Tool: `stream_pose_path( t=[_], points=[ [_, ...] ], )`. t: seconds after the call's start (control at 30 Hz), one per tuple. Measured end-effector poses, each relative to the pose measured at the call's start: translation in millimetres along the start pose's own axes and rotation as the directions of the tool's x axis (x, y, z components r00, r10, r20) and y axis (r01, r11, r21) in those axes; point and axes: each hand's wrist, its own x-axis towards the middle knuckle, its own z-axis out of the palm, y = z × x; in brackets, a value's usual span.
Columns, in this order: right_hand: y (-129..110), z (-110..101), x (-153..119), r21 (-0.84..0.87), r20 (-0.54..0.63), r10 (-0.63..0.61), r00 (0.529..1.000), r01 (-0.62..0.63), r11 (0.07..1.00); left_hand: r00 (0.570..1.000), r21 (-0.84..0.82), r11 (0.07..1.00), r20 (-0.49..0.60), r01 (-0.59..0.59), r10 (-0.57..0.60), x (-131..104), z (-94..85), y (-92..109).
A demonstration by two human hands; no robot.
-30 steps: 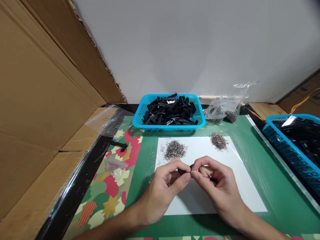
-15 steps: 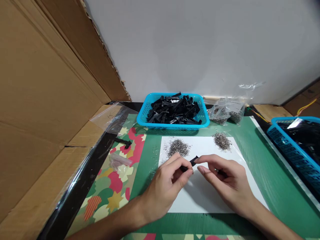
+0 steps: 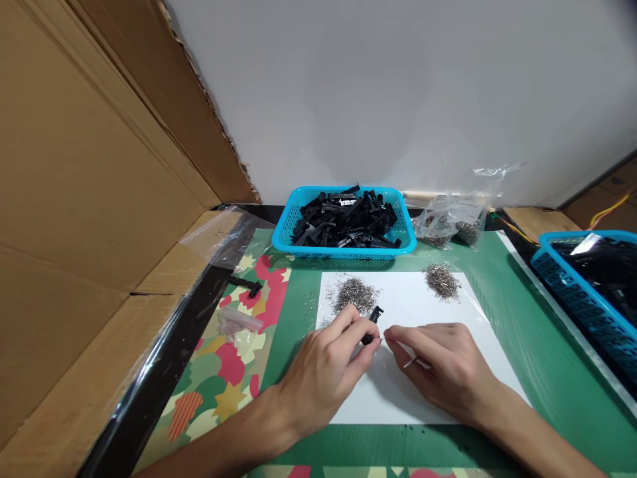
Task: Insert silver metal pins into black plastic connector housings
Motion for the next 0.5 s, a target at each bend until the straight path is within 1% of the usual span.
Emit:
stream_pose_path(
  t=[0.03,0.1,0.13,0.2,0.27,0.3,0.37,0.5],
  points=[
    [-1,-2,1,0.035,-0.006,0.042,0.999,-0.042,0.999,1.0,-0.009,1.0,0.007,0.004,-0.004,0,-0.7,0],
    [-3,-6,6,0.142,-0.03,0.196,0.98,-0.19,0.971,1.0,-0.042,0.999,0.027,0.01,-0.009,-1,-1.6,0],
    [-3,-8,9,0.203,-0.036,0.294,0.955,-0.281,0.938,0.999,-0.059,0.998,0.038,0.014,-0.012,-1,-1.7,-1],
    [-1,-12,14,0.314,-0.021,0.471,0.882,-0.442,0.841,0.999,-0.086,0.996,0.052,0.021,-0.016,-1,-0.9,-2],
    [4,-14,18,0.385,0.031,0.579,0.815,-0.544,0.745,0.998,-0.109,0.994,0.063,0.027,-0.02,-1,0.7,-4],
    [8,-15,20,0.404,0.064,0.608,0.792,-0.577,0.709,0.997,-0.126,0.992,0.072,0.025,-0.016,-1,1.7,-5],
    [14,-14,20,0.417,0.117,0.634,0.764,-0.617,0.667,0.995,-0.167,0.986,0.104,0.018,-0.001,0,3.4,-7],
    [22,-14,18,0.375,0.192,0.649,0.736,-0.666,0.644,0.987,-0.214,0.977,0.159,0.026,0.008,1,5.7,-9]
  ],
)
